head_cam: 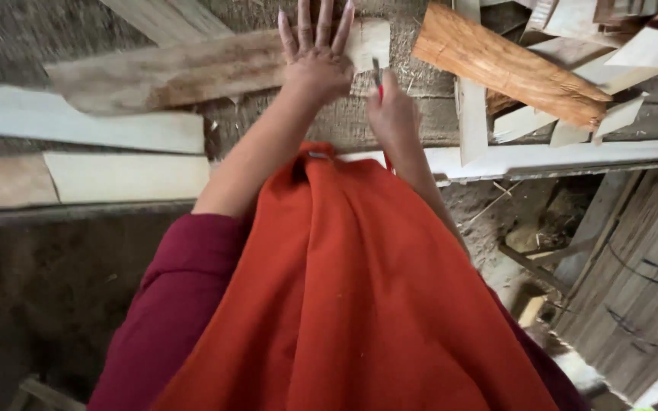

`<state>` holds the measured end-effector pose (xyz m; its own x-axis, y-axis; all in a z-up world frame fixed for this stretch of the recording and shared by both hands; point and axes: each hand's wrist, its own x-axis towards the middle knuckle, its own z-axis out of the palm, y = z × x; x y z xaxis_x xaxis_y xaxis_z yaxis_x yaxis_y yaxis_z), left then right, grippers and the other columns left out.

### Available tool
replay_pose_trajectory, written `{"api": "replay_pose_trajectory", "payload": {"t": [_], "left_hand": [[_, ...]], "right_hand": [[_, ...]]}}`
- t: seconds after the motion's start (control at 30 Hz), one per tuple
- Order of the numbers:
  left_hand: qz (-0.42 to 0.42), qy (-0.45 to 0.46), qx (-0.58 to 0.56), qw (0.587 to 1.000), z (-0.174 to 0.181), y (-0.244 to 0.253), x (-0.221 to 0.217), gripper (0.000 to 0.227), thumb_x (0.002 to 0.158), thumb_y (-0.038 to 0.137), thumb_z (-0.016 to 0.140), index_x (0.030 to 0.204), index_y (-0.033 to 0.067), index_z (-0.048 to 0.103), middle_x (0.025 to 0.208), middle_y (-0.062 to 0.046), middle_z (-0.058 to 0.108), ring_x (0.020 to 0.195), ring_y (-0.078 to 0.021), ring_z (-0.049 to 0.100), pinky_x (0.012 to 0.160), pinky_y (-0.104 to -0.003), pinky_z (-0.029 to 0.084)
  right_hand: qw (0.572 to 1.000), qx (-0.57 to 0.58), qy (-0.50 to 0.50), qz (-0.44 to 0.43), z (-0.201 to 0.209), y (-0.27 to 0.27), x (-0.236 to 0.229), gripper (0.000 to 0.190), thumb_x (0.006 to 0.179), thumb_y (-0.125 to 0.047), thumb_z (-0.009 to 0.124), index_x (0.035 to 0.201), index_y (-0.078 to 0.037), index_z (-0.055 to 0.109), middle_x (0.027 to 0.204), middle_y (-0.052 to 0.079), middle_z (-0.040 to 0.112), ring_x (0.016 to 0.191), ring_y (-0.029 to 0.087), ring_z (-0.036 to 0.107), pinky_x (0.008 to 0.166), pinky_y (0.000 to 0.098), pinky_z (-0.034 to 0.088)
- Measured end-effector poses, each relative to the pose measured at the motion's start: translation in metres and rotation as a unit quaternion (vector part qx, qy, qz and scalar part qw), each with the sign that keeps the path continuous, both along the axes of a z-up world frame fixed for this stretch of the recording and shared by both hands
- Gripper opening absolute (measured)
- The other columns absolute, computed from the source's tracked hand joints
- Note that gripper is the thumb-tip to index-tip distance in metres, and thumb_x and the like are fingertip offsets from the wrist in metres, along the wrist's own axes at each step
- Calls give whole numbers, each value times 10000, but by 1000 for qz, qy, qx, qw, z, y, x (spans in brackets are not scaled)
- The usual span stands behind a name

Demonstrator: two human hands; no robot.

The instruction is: Applying thin wood strips to a wooden surface by positioning them and pressing them down, occasionally using a small tool to assist with placement or trimming.

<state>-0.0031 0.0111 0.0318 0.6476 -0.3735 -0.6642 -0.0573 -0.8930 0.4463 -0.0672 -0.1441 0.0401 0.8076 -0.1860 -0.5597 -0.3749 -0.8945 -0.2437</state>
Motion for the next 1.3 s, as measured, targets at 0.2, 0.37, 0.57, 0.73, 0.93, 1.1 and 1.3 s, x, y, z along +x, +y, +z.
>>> {"api": "replay_pose_trajectory", "payload": {"t": [0.2,0.37,0.57,0.73,0.93,1.1,1.3], "left_hand": [[14,-33,-10,999,-7,-5,0,816,1072,496,347,1656,247,-165,1658,-92,-302,1459,-391,-328,1139,-649,-244],[50,-52,-9,997,-33,-14,-3,760,1041,594,218,1665,283,-86,1712,-66,-190,1513,-372,-259,1141,-619,-244],[50,-46,-18,998,-43,-14,-2,720,1054,625,133,1646,303,-119,1705,-81,-204,1491,-379,-289,1106,-602,-286],[36,-8,11,999,-25,-14,5,726,1042,579,154,1641,294,-141,1701,-73,-228,1482,-376,-300,1113,-605,-269],[31,-5,27,999,-25,-15,6,692,1040,472,188,1619,312,-154,1705,-80,-213,1501,-363,-282,1065,-594,-309],[31,-49,29,998,-41,-16,2,735,1088,419,285,1641,308,-187,1653,-48,-316,1479,-356,-327,1113,-619,-278],[42,-28,20,999,-17,-13,5,752,1006,417,241,1654,290,-119,1706,-62,-219,1507,-356,-277,1146,-608,-245]], "right_hand": [[992,3,-101,77,-47,-9,33,298,1042,-68,543,1277,-108,366,668,-63,478,480,60,408,369,185,305],[992,-4,-92,83,-59,-6,45,270,1111,-179,425,1353,-93,345,621,-59,492,426,72,417,322,192,314],[996,-20,-40,76,-52,2,56,347,1111,-160,447,1413,-78,298,606,-55,485,424,81,425,333,199,300],[990,-31,-38,135,-36,7,66,320,1090,-148,523,1325,-19,347,628,-71,529,433,69,424,330,204,302],[993,14,68,92,-1,15,77,290,1072,-71,442,1339,10,364,633,-48,484,454,84,416,366,227,320],[989,24,126,77,22,22,71,413,1043,-43,480,1424,9,330,689,-35,509,495,84,433,379,218,315],[991,17,101,86,19,22,61,358,1073,-142,501,1364,21,373,707,-19,528,510,108,461,410,235,365]]}}
